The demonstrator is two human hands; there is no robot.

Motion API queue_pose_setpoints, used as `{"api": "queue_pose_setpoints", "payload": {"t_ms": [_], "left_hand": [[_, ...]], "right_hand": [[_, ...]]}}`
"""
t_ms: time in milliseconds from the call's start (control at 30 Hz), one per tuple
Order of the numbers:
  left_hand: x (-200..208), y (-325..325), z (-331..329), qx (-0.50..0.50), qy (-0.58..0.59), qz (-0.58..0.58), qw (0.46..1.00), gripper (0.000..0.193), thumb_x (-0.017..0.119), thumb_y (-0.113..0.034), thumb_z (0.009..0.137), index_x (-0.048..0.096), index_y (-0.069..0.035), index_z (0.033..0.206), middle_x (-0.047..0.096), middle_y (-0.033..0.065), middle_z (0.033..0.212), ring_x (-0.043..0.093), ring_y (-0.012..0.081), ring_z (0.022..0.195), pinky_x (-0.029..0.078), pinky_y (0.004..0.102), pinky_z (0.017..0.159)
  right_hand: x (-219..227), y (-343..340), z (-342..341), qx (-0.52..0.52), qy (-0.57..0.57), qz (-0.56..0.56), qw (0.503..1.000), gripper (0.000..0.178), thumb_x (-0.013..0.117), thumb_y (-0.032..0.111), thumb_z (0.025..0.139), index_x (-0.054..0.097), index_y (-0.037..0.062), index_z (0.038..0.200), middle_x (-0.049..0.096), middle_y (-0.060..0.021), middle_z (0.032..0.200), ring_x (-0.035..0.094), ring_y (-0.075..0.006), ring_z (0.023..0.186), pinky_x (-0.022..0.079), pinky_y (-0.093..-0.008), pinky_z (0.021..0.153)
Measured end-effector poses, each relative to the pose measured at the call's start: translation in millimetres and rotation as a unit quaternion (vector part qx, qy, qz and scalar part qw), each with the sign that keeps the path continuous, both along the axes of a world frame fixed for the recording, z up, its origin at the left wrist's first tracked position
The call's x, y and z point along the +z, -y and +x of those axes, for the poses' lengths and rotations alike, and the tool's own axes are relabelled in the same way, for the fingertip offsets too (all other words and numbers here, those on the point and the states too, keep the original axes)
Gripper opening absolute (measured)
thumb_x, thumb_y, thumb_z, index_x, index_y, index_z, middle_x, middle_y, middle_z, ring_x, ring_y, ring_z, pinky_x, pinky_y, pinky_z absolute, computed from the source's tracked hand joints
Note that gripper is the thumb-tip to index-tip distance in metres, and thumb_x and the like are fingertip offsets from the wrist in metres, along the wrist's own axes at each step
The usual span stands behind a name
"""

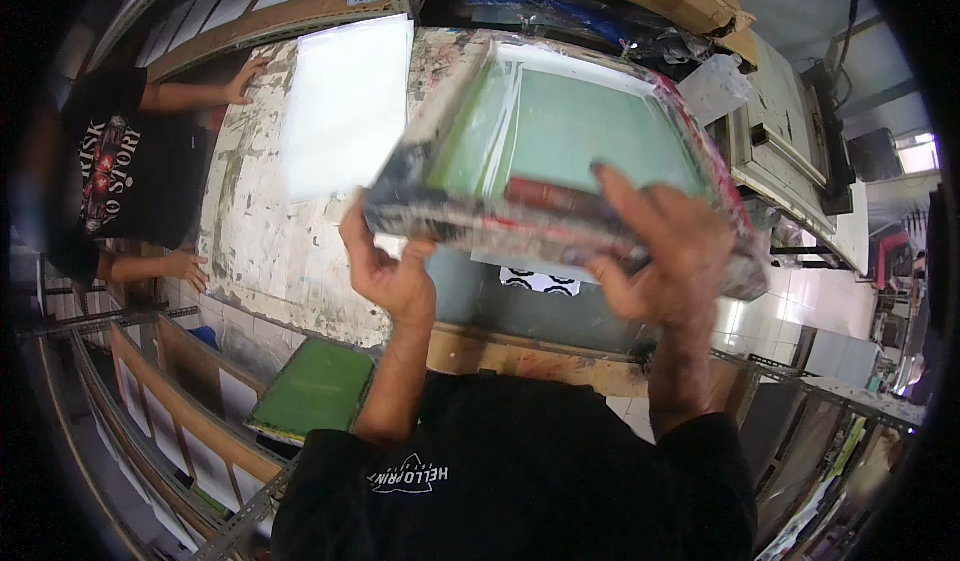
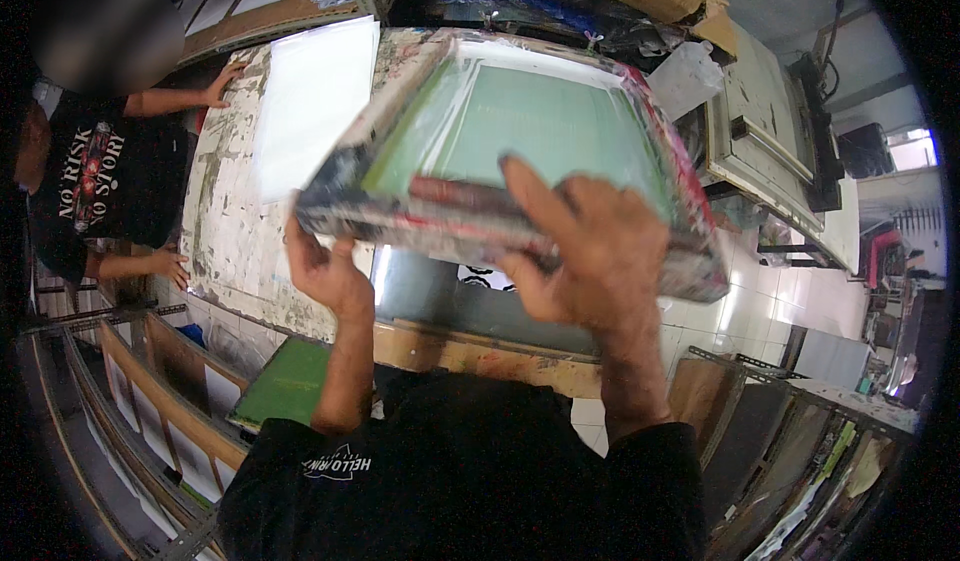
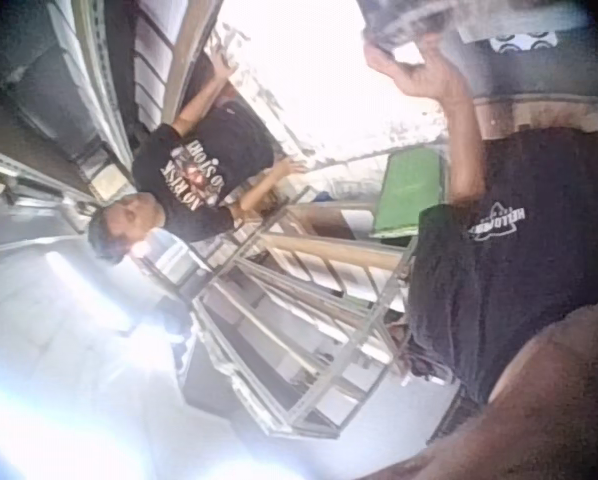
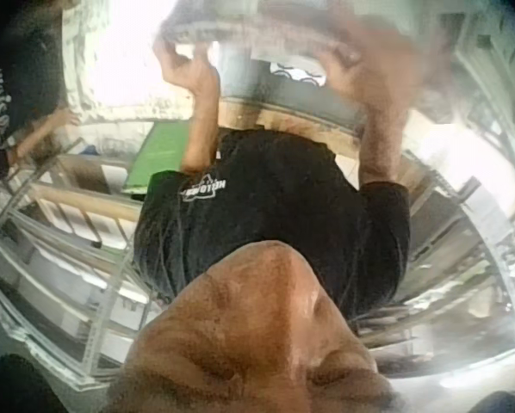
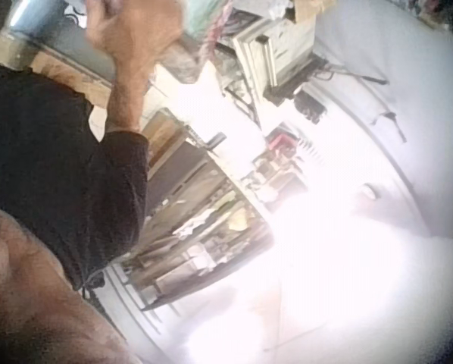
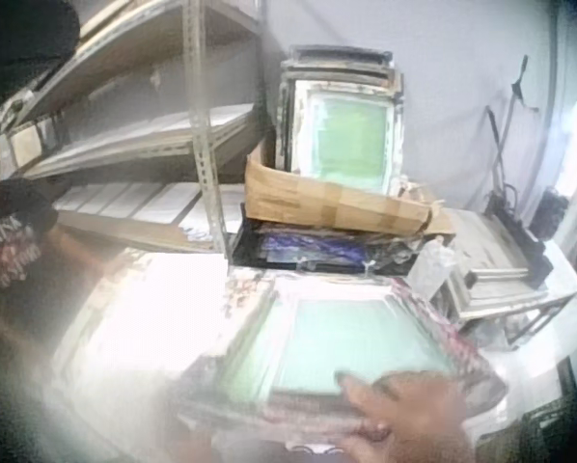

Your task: The person performs screen printing by placing a white sheet on a table, lowering a screen frame, and using a squeegee to pull green ink across the mesh. The person repeatedly lifts the frame, removes the printed sheet, and places a new sheet to continue the process.

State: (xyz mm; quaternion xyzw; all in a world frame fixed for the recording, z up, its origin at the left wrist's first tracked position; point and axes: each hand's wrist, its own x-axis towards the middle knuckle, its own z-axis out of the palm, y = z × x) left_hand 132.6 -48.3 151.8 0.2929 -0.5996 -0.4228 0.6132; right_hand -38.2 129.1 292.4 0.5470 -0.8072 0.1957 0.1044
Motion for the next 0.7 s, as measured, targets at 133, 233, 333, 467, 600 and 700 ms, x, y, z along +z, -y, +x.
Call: {"api": "queue_pose_setpoints", "payload": {"t_ms": [133,233,333,467,600,700], "left_hand": [[-10,56,-73,-0.078,-0.108,-0.013,0.991,0.065,0.077,-0.016,0.085,0.049,0.003,0.140,0.057,0.0117,0.129,0.054,0.0221,0.117,0.042,0.0370,0.101],[-31,88,-133,-0.112,0.090,0.060,0.988,0.049,0.075,-0.019,0.088,0.059,-0.001,0.131,0.064,0.0104,0.117,0.059,0.0219,0.109,0.046,0.0381,0.091],[-117,117,-185,-0.090,0.253,0.009,0.963,0.048,0.081,-0.028,0.084,0.067,-0.003,0.122,0.067,0.0100,0.108,0.061,0.0270,0.103,0.047,0.0420,0.087],[-169,96,-224,-0.040,0.451,-0.127,0.883,0.042,0.086,-0.032,0.076,0.075,-0.009,0.109,0.068,0.0100,0.110,0.061,0.0305,0.106,0.047,0.0468,0.086],[-175,90,-222,-0.053,0.415,-0.120,0.901,0.026,0.088,-0.027,0.074,0.077,-0.009,0.090,0.071,0.0099,0.099,0.064,0.0298,0.092,0.049,0.0453,0.080],[-162,83,-222,-0.119,0.370,0.092,0.917,0.022,0.086,-0.023,0.077,0.075,-0.005,0.085,0.071,0.0105,0.080,0.064,0.0287,0.071,0.049,0.0409,0.067]], "right_hand": [[48,33,-78,0.064,-0.018,-0.081,0.995,0.063,0.083,0.038,0.071,0.071,0.0100,0.126,0.074,-0.0133,0.095,0.073,-0.0292,0.087,0.056,-0.0370,0.086],[129,61,-89,0.032,0.182,0.014,0.983,0.045,0.081,0.039,0.081,0.076,0.0058,0.110,0.074,-0.0112,0.084,0.068,-0.0197,0.074,0.053,-0.0319,0.078],[141,82,-113,0.053,0.194,-0.002,0.980,0.038,0.082,0.036,0.083,0.078,0.0034,0.102,0.074,-0.0097,0.077,0.065,-0.0152,0.065,0.052,-0.0293,0.070],[116,92,-123,0.027,0.013,-0.121,0.992,0.043,0.084,0.036,0.082,0.077,-0.0011,0.102,0.075,-0.0122,0.083,0.068,-0.0192,0.073,0.054,-0.0333,0.074],[127,90,-117,0.054,0.028,-0.102,0.993,0.051,0.086,0.040,0.081,0.075,-0.0036,0.104,0.074,-0.0159,0.090,0.069,-0.0223,0.084,0.055,-0.0344,0.081],[128,90,-121,0.033,0.056,-0.143,0.988,0.058,0.087,0.042,0.079,0.072,-0.0053,0.110,0.072,-0.0191,0.100,0.069,-0.0247,0.092,0.054,-0.0342,0.085]]}}
